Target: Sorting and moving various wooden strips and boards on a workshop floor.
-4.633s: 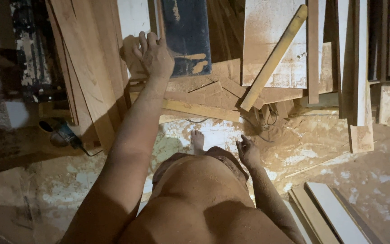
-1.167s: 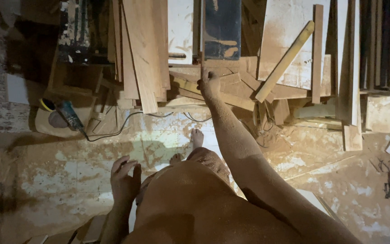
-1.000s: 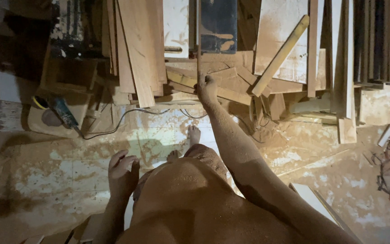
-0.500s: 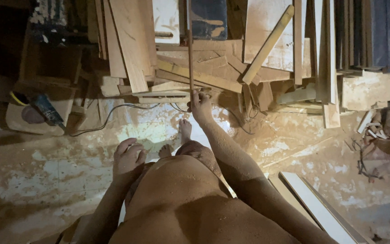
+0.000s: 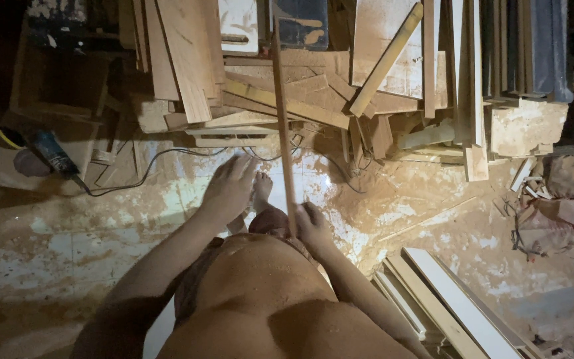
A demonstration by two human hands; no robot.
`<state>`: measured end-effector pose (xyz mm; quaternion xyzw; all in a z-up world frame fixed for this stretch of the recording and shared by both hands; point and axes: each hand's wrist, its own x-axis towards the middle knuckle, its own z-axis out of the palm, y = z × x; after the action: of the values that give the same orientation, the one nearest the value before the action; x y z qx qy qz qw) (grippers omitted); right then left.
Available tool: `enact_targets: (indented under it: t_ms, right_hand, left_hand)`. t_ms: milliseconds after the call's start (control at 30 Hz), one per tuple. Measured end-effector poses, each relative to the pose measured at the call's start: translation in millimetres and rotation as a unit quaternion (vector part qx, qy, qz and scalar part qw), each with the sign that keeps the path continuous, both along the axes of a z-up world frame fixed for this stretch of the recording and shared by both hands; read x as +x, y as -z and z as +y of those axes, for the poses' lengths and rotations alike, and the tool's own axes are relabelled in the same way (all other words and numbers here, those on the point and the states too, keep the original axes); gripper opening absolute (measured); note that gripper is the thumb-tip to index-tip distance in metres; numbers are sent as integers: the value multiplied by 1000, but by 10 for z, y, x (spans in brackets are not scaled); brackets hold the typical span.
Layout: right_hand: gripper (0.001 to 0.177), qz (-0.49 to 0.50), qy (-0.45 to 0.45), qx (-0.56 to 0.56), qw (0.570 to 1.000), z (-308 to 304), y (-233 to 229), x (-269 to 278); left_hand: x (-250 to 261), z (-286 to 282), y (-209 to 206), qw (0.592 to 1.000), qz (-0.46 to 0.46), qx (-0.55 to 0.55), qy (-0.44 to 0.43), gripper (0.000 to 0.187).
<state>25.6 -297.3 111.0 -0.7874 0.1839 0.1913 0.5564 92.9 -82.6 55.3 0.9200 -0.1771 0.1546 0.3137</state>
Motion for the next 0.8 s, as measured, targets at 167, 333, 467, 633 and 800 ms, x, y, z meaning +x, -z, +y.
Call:
enact_targets:
  t_ms: [167, 333, 467, 633, 800]
  right_hand:
    - [50, 58, 170, 207, 962, -609, 158, -425]
    - [80, 20, 170, 294, 940, -1172, -311, -449]
    - [71, -161, 3, 16, 987, -1254, 262, -160]
    - [109, -222, -146, -75, 961, -1010, 1064, -32]
    - [67, -194, -148, -68, 967, -735, 1080, 102]
  left_hand:
    - [746, -472, -223, 959, -113, 149, 212, 62]
    - [992, -969, 136, 950, -160, 40, 266, 56]
    - [1071, -935, -1046, 925, 244, -178, 231, 53]
    - [1592, -1294, 25, 901, 318, -294, 9, 60]
    - [2096, -1293, 750, 846, 388, -343, -124, 70]
